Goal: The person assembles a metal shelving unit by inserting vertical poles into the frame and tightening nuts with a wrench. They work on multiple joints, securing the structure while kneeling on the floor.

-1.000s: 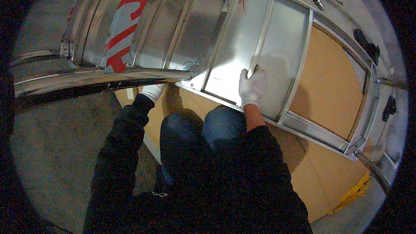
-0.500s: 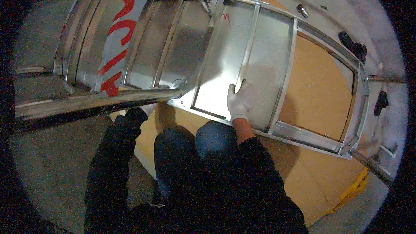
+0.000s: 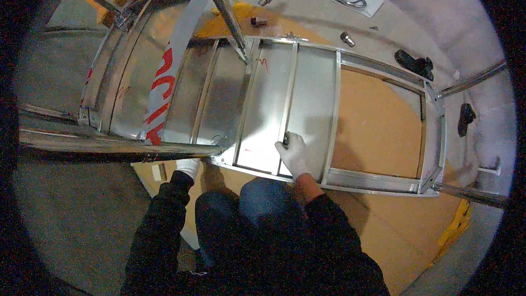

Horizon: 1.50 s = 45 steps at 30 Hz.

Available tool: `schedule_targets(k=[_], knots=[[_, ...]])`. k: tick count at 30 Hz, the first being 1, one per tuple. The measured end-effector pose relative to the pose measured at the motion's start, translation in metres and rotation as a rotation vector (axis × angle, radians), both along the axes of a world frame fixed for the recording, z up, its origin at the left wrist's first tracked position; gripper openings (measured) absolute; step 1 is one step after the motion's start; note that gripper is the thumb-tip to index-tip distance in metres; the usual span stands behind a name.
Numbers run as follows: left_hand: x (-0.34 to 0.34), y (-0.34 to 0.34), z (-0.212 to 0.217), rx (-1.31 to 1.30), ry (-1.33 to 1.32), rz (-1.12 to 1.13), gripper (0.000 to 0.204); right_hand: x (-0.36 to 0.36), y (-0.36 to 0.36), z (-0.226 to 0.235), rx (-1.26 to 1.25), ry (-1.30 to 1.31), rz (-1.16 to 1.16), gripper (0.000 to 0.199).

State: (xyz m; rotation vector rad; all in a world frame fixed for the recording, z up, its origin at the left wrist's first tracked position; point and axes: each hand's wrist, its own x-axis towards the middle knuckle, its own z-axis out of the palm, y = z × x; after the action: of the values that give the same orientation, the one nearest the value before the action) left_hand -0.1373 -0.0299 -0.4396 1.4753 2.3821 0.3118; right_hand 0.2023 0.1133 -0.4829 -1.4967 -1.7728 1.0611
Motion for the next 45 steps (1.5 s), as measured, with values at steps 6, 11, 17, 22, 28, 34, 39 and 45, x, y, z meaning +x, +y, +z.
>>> schedule_targets(k=[6, 11, 17, 22, 28, 34, 39, 45], knots=[[-0.028, -0.011, -0.032, -0.209, 0.193, -0.120, 0.040, 0.098, -0.036, 0.018, -0.012, -0.136, -0.185, 0.046], [-0.061, -0.035, -0.049, -0.182, 0.176, -0.103, 0.038, 0.124, -0.032, 0.028, -0.013, -0.438, -0.295, 0.055], [-0.031, -0.006, -0.016, -0.399, 0.315, -0.341, 0.042, 0.105, 0.007, 0.041, -0.268, -0.707, -0.212, 0.053], [-0.017, -0.019, -0.023, -0.148, -0.014, -0.009, 0.031, 0.109, 0.021, 0.028, -0.266, -0.661, -0.194, 0.045], [0.027, 0.013, 0.043, 0.843, -1.108, 0.307, 0.025, 0.108, 0.018, 0.029, -0.228, -0.638, -0.237, 0.037], [0.052, 0.022, 0.136, 1.017, -1.375, 0.390, 0.030, 0.108, 0.020, 0.032, -0.326, -0.662, -0.205, 0.040], [0.052, 0.029, 0.158, 1.097, -1.451, 0.436, 0.035, 0.117, 0.022, 0.019, -0.275, -0.612, -0.225, 0.044], [0.064, 0.009, 0.164, 1.098, -1.299, 0.453, 0.026, 0.150, 0.024, 0.042, -0.216, -0.388, -0.103, 0.047]])
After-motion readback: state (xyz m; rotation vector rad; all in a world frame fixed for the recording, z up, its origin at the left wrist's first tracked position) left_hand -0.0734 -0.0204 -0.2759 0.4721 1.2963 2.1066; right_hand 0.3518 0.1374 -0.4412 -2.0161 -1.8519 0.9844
